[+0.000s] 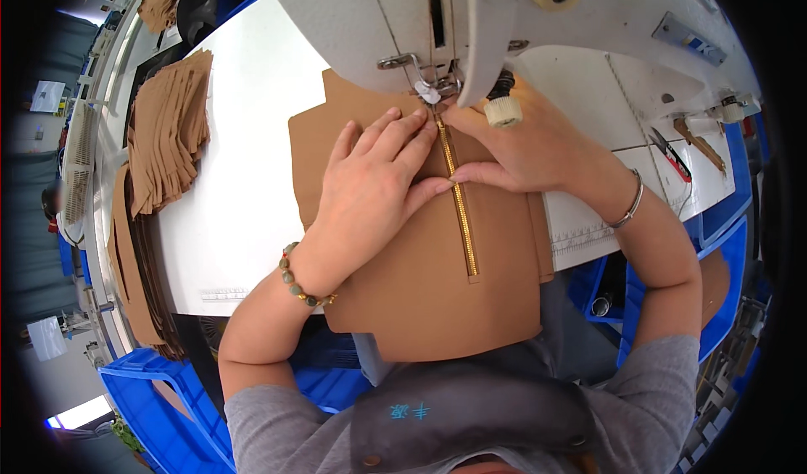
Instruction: The recorder uses an industrial sewing machine to sew zippers and panels for leather bags.
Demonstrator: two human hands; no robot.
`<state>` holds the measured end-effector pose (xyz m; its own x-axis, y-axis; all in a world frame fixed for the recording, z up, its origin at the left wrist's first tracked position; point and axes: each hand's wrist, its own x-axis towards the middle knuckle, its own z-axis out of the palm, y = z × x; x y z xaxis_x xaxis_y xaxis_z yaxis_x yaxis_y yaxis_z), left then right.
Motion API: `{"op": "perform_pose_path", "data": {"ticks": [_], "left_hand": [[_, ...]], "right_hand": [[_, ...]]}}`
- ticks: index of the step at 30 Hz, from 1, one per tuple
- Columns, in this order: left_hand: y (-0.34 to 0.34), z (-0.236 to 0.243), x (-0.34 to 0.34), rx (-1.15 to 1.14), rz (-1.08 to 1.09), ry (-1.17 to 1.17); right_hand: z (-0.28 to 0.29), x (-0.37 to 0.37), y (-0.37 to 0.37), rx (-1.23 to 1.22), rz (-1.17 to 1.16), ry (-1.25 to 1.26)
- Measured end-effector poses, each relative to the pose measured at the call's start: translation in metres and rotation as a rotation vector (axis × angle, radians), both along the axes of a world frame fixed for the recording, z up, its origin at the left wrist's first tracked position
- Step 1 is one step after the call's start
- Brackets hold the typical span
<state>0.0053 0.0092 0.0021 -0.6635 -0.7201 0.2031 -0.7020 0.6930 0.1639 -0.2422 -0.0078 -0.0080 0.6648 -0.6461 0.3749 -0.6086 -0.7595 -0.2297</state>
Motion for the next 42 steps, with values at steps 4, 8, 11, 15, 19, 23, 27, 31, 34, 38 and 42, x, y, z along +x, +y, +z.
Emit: {"op": "perform_pose_path", "data": {"ticks": [4,8,11,15,19,23,27,31,34,38,42], "left_hand": [[-0.001,0.0,-0.001,0.002,-0.016,0.025],[-0.002,0.001,-0.001,-0.025,-0.018,0.016],[-0.002,0.002,-0.001,-0.03,-0.018,0.016],[-0.001,0.002,-0.002,-0.034,-0.005,0.013],[-0.001,0.001,-0.002,-0.047,-0.005,0.022],[-0.004,0.0,-0.002,-0.039,0.0,0.014],[-0.003,0.002,-0.002,-0.04,0.004,0.003],[-0.004,0.002,-0.002,-0.038,0.003,0.001],[-0.004,0.0,0.0,-0.015,0.015,0.026],[-0.004,-0.001,0.001,-0.016,0.0,0.027],[-0.004,-0.001,0.0,-0.027,-0.006,0.016]], "right_hand": [[0.001,0.0,-0.001,-0.014,0.009,-0.014],[-0.001,-0.001,-0.002,-0.031,0.005,-0.007],[-0.002,-0.001,-0.002,-0.02,0.009,-0.019],[-0.001,-0.001,-0.002,0.015,0.002,-0.012],[-0.003,-0.001,-0.004,-0.006,0.02,-0.023],[-0.008,-0.003,-0.006,-0.041,0.015,-0.015],[-0.008,-0.002,-0.007,-0.05,0.018,-0.023],[0.009,-0.006,-0.001,-0.207,-0.127,-0.011],[0.027,-0.023,0.0,-0.241,-0.382,-0.197],[0.028,-0.025,-0.012,-0.211,-0.384,-0.533],[0.021,-0.024,-0.013,-0.259,-0.406,-0.498]]}}
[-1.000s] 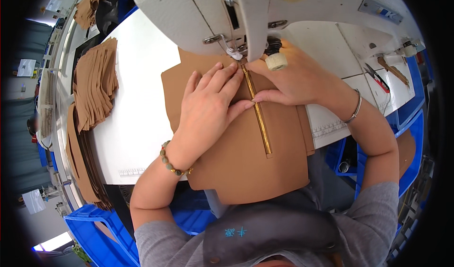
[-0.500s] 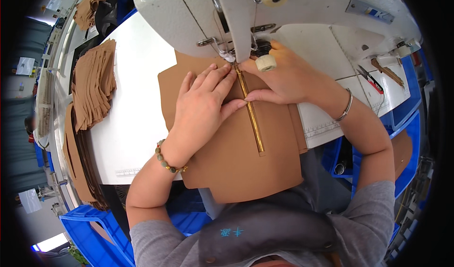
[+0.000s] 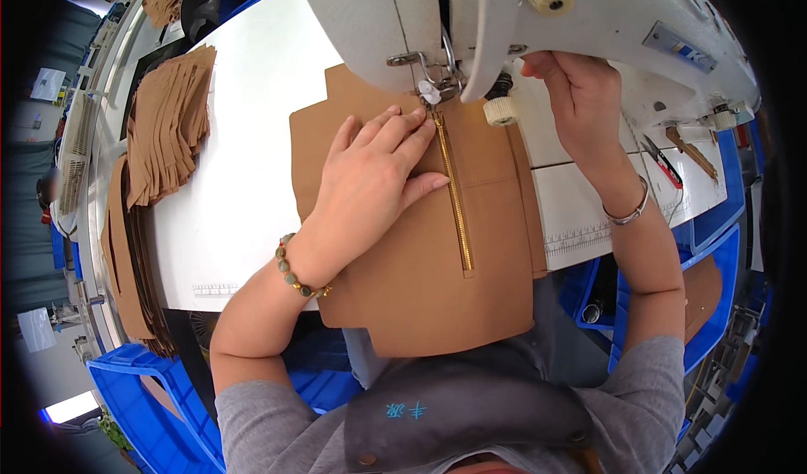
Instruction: The recorder uses an industrial sewing machine to sew zippers and panels for leather bags.
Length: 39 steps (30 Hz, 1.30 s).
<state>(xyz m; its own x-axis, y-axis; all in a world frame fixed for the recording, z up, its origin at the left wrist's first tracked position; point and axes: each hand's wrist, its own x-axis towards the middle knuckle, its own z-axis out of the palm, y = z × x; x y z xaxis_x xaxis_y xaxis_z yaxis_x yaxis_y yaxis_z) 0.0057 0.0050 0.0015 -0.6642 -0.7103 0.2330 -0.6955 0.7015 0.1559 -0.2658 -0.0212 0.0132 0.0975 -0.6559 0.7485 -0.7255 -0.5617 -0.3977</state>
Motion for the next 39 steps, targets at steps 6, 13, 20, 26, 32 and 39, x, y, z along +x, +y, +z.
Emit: {"op": "perform_pose_path", "data": {"ticks": [6,13,20,26,32,39], "left_hand": [[0.004,0.001,-0.001,0.007,0.01,-0.027],[0.01,-0.001,-0.001,-0.079,0.022,-0.036],[0.011,0.0,0.0,-0.096,-0.037,-0.016],[0.01,0.001,-0.001,-0.087,-0.042,-0.007],[0.01,0.0,0.001,-0.083,-0.056,0.001],[0.01,0.0,-0.001,-0.064,-0.047,-0.014]], "right_hand": [[0.0,-0.002,-0.001,-0.045,-0.024,0.046],[-0.008,0.011,0.016,-0.069,0.268,0.485],[-0.027,0.024,0.025,0.083,0.196,0.592],[-0.026,0.026,0.027,0.043,0.232,0.61],[-0.028,0.026,0.025,0.013,0.142,0.606],[-0.027,0.025,0.027,0.124,0.3,0.575]]}}
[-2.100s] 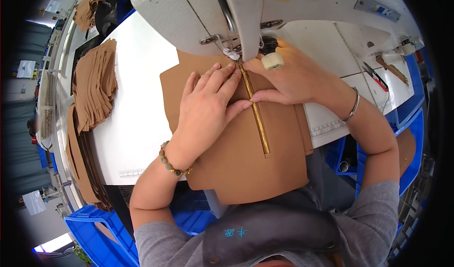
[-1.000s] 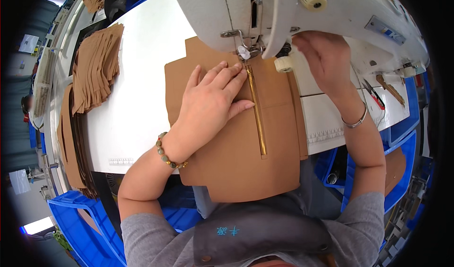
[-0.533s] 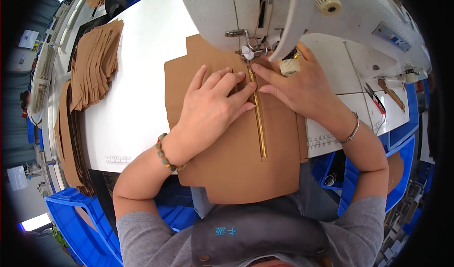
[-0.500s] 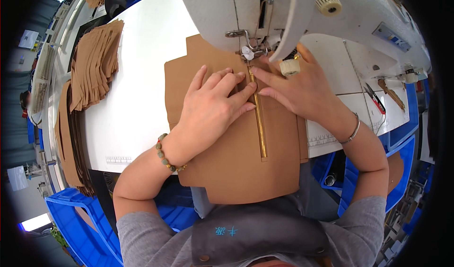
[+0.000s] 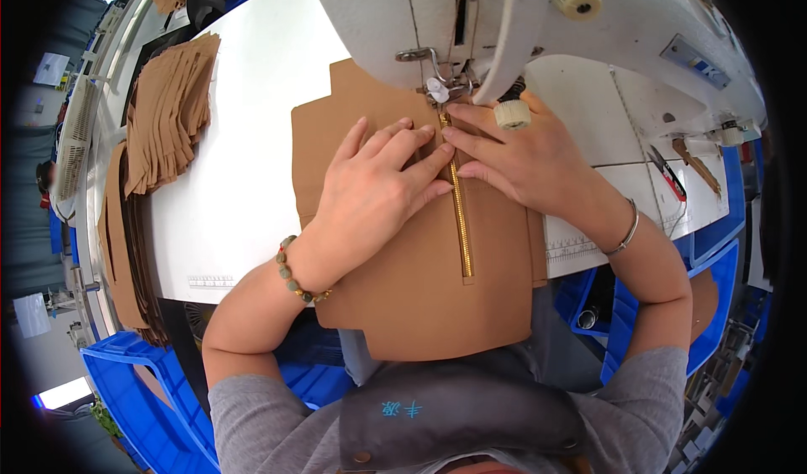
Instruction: The recorder uses an industrial sewing machine to sew zippers and panels for leather bags.
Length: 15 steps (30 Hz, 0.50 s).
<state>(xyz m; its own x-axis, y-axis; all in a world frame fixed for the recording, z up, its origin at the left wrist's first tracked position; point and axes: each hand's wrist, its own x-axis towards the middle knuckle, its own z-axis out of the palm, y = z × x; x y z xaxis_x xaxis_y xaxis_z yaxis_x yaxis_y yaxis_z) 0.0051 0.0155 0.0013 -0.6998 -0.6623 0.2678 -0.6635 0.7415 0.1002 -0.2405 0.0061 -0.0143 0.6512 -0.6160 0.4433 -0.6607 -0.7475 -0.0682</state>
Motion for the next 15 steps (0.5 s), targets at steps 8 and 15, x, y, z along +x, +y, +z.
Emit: {"op": "perform_pose_path", "data": {"ticks": [8,15], "left_hand": [[0.0018,-0.0004,0.004,0.033,-0.001,0.03],[-0.0058,-0.0015,0.0027,0.025,0.013,0.015]], "right_hand": [[0.0036,-0.0004,0.0031,0.059,0.008,0.009],[0.0002,0.0009,-0.0013,0.016,-0.01,-0.013]]}}
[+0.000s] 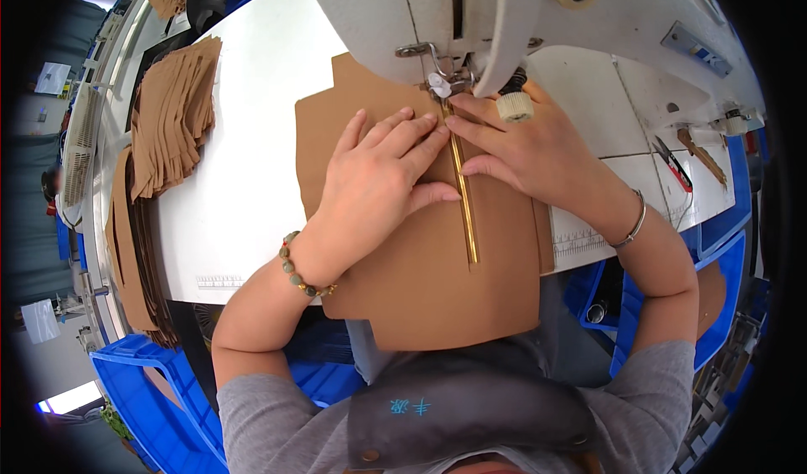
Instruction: The recorder uses an industrial sewing machine to sew zippers and panels for leather bags.
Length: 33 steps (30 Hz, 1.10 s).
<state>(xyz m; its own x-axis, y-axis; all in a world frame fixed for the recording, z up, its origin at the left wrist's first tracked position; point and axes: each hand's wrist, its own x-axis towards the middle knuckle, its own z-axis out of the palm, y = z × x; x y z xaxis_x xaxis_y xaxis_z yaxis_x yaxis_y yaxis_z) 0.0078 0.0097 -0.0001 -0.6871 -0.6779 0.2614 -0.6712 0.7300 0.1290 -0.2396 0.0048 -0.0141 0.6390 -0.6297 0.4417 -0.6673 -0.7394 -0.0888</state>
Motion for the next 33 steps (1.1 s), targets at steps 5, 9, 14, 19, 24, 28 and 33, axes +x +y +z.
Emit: {"op": "perform_pose_path", "data": {"ticks": [5,9,14,19,24,28,33], "left_hand": [[-0.004,0.0,0.0,-0.003,-0.003,0.011],[-0.005,0.0,0.0,0.013,-0.002,0.007],[-0.008,-0.001,0.0,0.0,0.003,0.012],[-0.009,0.0,0.001,0.003,0.003,0.008],[-0.011,-0.001,0.0,0.013,0.006,0.025],[-0.014,-0.002,0.0,0.001,0.002,0.045],[-0.016,-0.004,0.001,0.015,-0.007,0.056]], "right_hand": [[0.0,0.0,-0.001,-0.01,-0.021,0.013],[-0.001,0.0,-0.003,-0.001,-0.022,0.015],[-0.002,0.001,-0.005,-0.007,-0.042,0.02],[-0.002,0.0,-0.006,0.008,-0.022,-0.012],[-0.002,0.001,-0.008,-0.026,-0.03,-0.014],[-0.003,0.0,-0.009,-0.003,-0.025,-0.048],[-0.002,0.001,-0.009,-0.016,-0.028,-0.032]]}}
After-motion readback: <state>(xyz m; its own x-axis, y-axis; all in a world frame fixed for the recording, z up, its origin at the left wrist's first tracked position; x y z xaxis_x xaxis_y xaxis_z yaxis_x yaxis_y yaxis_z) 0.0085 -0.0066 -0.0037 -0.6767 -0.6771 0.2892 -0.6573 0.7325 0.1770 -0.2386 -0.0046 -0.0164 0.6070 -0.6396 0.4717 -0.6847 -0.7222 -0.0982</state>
